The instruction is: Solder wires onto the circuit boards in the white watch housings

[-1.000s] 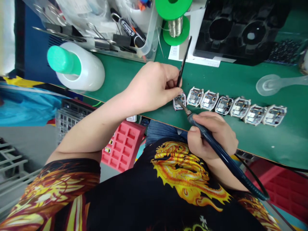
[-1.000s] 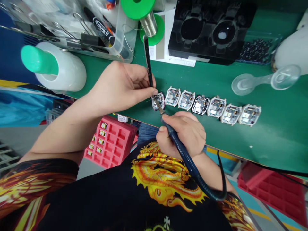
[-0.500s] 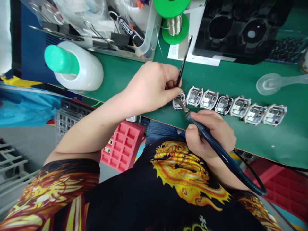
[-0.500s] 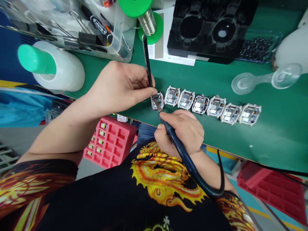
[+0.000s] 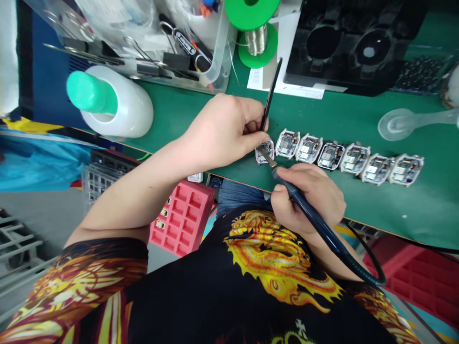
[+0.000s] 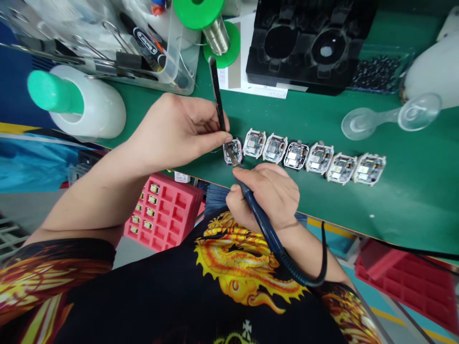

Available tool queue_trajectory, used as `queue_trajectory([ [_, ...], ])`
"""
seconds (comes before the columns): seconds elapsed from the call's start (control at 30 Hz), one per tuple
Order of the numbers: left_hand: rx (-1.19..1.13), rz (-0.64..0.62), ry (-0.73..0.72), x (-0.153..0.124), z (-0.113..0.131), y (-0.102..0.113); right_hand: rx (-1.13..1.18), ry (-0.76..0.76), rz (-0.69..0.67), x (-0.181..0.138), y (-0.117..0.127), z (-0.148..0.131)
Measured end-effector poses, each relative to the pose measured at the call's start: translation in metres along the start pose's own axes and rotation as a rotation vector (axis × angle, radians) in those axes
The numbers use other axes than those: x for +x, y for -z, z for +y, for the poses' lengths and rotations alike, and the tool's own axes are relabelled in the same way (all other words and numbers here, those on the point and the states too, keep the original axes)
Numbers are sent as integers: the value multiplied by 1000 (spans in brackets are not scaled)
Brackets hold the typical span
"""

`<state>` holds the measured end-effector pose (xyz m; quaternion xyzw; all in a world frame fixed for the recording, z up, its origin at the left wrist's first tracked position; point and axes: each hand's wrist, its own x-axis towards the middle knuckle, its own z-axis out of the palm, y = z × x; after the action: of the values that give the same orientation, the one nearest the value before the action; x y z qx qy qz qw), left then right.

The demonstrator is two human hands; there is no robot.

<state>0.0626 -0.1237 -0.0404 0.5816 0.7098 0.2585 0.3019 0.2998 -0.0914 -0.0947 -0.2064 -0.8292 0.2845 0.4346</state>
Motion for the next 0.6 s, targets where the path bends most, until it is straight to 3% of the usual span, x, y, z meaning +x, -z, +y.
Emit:
queue_trajectory([
  [0.37,-35,-10,15,-1,1,0,9,114,23,1,-4,3],
  [0.6,-26,-5,19,-2,0,-1,73,9,79,-9,6,5],
])
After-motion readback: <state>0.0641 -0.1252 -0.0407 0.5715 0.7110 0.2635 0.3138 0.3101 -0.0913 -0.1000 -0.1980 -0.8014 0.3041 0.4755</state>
